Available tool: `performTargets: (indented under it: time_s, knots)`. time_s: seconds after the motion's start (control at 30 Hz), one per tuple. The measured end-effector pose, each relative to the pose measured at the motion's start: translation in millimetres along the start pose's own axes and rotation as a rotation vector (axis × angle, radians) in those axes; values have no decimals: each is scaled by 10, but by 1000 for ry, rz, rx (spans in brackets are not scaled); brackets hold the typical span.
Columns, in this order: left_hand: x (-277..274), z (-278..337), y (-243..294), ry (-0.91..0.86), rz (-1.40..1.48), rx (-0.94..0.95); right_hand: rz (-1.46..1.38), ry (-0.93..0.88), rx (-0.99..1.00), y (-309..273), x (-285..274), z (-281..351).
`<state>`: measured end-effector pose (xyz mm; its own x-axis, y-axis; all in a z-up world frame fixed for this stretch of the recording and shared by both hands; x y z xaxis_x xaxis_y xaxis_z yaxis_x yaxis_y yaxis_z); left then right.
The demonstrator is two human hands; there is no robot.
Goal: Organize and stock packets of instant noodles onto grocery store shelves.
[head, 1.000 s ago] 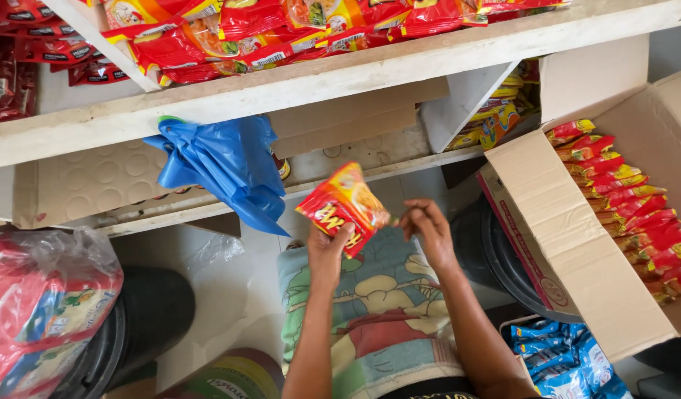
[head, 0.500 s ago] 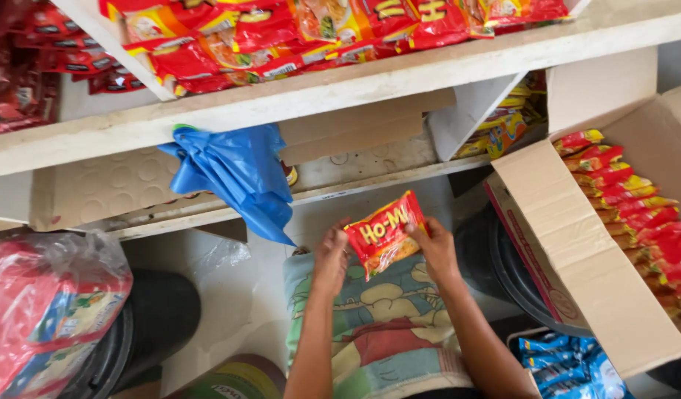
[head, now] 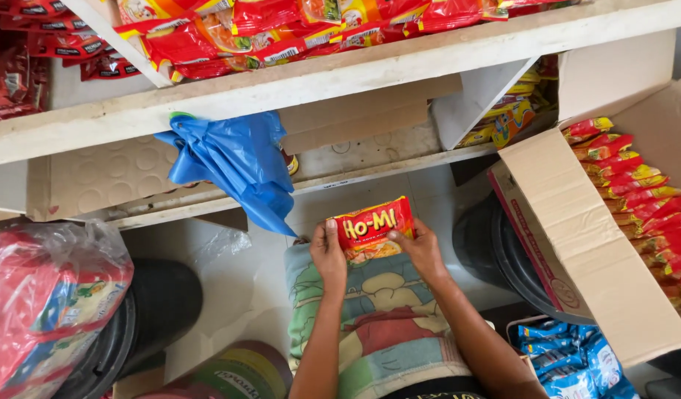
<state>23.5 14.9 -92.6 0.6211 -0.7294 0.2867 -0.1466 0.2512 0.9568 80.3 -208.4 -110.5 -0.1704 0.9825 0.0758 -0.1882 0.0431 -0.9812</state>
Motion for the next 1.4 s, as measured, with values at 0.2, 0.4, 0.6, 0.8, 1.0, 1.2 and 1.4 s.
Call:
performTargets:
  time_s: [0.2,0.4,0.6,0.8,1.0,1.2,1.4]
  knots:
    - [176,69,466,88,-386,180,-52,48,31,-39,39,45]
    - [252,76,347,77,-256,110,-130,54,18,-183,26,78]
    - [367,19,435,-49,-211,114,-231,46,-45,-361,-9,89]
    - [397,-18,313,-32,-279,60,-181,74,-49,-121,-144,44]
    - [517,-62,438,105,41,102,-430,-12,-147,-505,-104,33]
    - [1033,-399,467,126,316,127,-492,-196,-241,-625,246,-279]
    - [1528,-510,799,22,420,420,-421,-91,-397,-1496,16,-388]
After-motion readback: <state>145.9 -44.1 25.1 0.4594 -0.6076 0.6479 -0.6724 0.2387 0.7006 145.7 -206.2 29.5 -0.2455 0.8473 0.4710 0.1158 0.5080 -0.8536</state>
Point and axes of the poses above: each hand's wrist, its own z-axis away from the middle knuckle, its own x-axis out of the palm, y = z × x, the point moved 7 cm from there along -z, towards the middle knuckle
